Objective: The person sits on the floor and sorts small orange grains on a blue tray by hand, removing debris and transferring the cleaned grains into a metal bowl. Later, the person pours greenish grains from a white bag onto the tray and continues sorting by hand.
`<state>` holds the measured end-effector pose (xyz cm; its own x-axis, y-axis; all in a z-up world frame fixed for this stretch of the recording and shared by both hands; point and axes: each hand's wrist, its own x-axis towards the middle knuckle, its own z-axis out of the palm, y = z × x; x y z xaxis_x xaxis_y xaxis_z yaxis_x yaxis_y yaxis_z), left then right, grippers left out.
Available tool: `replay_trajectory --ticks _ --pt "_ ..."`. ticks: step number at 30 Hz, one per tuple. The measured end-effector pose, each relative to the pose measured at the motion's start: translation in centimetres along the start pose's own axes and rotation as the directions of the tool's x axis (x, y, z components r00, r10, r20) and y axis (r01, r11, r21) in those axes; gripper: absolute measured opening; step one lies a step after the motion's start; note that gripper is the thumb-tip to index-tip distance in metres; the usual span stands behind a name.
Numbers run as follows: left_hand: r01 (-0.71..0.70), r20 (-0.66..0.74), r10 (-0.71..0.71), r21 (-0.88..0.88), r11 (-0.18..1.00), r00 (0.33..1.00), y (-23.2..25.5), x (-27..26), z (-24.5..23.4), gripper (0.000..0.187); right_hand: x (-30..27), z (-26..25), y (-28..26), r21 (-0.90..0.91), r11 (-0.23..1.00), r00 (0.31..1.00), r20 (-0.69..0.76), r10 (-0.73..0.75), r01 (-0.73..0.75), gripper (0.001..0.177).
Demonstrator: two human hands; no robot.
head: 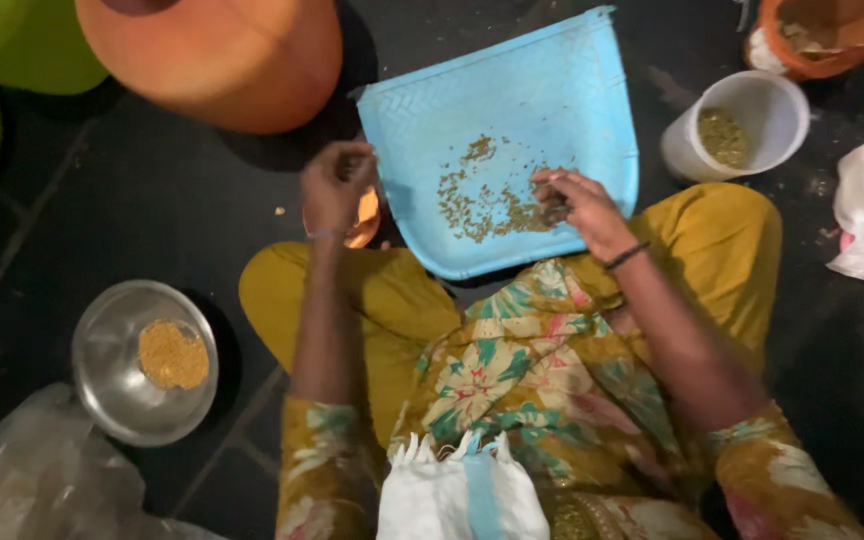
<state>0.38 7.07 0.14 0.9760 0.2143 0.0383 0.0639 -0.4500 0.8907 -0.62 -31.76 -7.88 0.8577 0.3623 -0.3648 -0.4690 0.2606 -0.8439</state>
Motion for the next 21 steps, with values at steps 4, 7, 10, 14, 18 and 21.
replay_trajectory --ticks 4,7,10,14,18,21 --pt "0.132 0.064 -0.158 0.303 0.944 0.985 -3.9 2.7 -5.4 0.028 0.4 0.2 -0.7 -0.084 0.996 0.999 -0.05 -0.011 0.007 0.032" --pt "0.39 0.064 -0.468 0.463 0.796 0.881 -6.0 3.5 -6.7 0.032 0.4 0.7 -1.0 -0.172 0.985 0.996 -0.09 0.003 -0.019 0.031" --pt "0.424 0.105 -0.606 0.621 0.659 0.788 -6.2 4.1 -6.5 0.033 0.1 1.1 -1.3 -0.248 0.967 0.994 -0.11 0.026 -0.053 0.031" --pt "0.329 0.098 -0.513 0.662 0.673 0.853 -7.0 3.8 -6.1 0.032 0.5 1.0 -0.8 -0.316 0.948 0.998 -0.052 0.025 -0.04 0.029" --pt "0.397 -0.049 -0.547 0.743 0.539 0.835 -8.9 4.5 -5.6 0.031 0.8 1.1 -0.8 -0.343 0.939 1.0 -0.026 0.008 -0.017 0.026" --pt "0.384 -0.054 -0.546 0.769 0.511 0.836 -8.9 4.3 -5.8 0.034 0.7 0.9 -0.9 -0.42 0.906 0.999 -0.042 0.031 -0.045 0.03"
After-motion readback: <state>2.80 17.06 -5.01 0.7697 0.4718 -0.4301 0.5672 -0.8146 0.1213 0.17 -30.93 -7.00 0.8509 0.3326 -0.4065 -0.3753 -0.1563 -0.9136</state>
